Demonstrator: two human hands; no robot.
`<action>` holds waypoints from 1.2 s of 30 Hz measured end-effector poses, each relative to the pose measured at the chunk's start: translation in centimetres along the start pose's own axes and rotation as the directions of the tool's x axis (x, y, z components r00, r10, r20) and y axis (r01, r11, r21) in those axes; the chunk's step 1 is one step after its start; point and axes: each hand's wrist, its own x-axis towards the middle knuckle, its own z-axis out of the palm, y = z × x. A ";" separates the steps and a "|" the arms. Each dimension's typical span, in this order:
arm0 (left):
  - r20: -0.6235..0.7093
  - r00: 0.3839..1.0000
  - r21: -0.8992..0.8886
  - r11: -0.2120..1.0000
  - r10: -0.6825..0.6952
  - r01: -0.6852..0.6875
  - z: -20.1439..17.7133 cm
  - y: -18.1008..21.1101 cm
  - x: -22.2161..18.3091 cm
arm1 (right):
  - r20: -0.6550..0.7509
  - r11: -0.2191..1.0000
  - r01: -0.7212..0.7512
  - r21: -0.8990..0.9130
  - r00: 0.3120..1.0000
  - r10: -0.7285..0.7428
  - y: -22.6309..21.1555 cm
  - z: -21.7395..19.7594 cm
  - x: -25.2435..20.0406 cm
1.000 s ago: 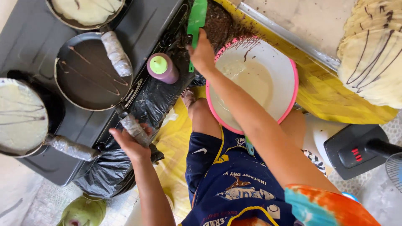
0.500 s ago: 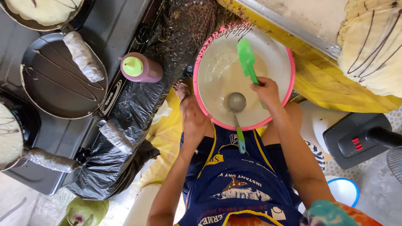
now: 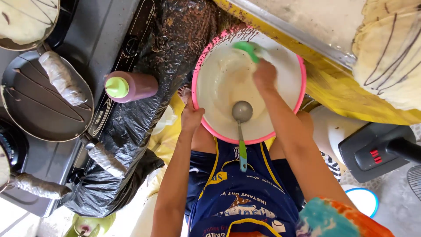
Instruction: Preparing crepes by pouring batter into pans and cooking them on a gas stove
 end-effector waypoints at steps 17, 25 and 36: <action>-0.066 0.994 -0.218 0.971 0.086 -0.098 0.0 0.3 -0.4 | 0.114 0.950 -0.046 -0.308 0.990 0.085 7.0 -1.0 -0.2; -0.077 0.992 -0.218 0.969 0.102 -0.116 -0.4 1.0 -0.8 | 0.272 0.648 0.747 -0.151 0.661 -0.699 -6.8 -1.5 -5.0; -0.055 0.995 -0.183 0.979 0.079 -0.088 -0.8 2.2 -1.7 | 0.189 0.999 -0.039 0.029 0.981 0.033 9.6 8.5 -0.3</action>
